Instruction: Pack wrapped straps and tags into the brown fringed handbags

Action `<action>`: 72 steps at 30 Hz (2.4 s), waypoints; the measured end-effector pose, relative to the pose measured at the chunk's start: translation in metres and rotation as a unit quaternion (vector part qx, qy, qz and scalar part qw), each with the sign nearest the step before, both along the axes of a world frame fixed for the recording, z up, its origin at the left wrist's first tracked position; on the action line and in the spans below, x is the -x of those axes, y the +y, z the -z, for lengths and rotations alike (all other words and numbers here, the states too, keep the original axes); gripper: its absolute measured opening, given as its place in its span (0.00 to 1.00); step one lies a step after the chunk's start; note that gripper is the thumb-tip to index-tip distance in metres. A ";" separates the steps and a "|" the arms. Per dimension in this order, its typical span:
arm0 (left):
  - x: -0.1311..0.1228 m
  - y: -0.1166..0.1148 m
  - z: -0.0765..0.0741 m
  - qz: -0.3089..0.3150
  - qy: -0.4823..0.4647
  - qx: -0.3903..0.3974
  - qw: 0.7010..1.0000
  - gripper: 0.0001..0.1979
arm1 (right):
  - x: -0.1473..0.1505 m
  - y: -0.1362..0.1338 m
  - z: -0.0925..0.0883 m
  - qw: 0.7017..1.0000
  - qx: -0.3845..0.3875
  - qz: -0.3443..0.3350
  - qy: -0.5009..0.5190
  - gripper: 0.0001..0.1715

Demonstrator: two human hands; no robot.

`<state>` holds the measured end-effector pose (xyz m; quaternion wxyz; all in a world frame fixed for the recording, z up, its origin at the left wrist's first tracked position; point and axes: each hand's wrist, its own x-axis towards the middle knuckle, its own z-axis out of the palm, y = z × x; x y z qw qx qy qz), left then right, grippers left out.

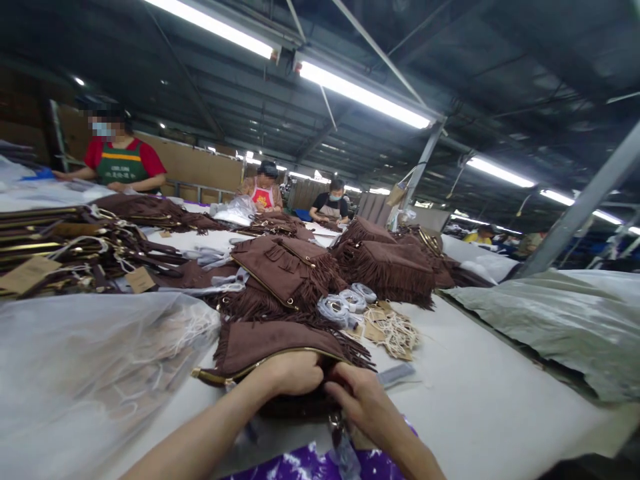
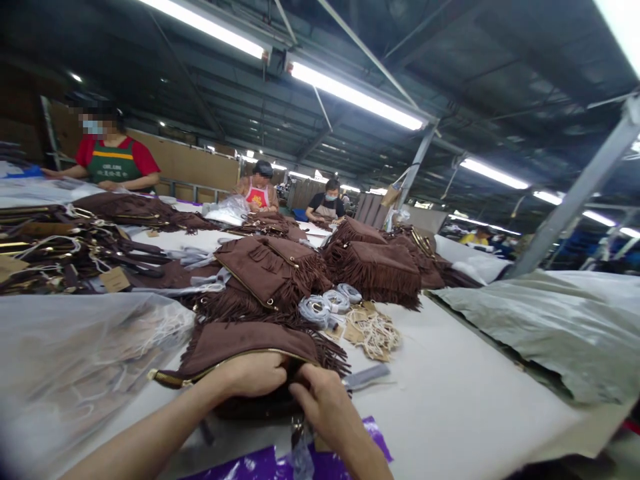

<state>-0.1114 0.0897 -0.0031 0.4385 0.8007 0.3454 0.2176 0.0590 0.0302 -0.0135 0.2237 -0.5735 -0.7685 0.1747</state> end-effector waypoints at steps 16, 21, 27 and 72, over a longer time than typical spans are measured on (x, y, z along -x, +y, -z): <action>-0.012 -0.009 -0.010 0.043 -0.204 0.244 0.947 0.10 | 0.005 0.000 0.000 0.691 0.088 0.007 0.718 0.22; -0.021 -0.012 0.001 -0.007 -0.180 0.202 0.963 0.10 | 0.009 0.004 -0.007 0.746 0.064 0.005 0.663 0.23; -0.024 -0.019 0.001 -0.029 -0.182 0.191 0.964 0.07 | 0.009 0.001 -0.014 0.742 0.024 0.009 0.670 0.22; -0.029 -0.021 -0.006 -0.067 -0.171 0.096 0.978 0.05 | -0.007 -0.019 0.011 0.843 -0.007 0.144 0.519 0.28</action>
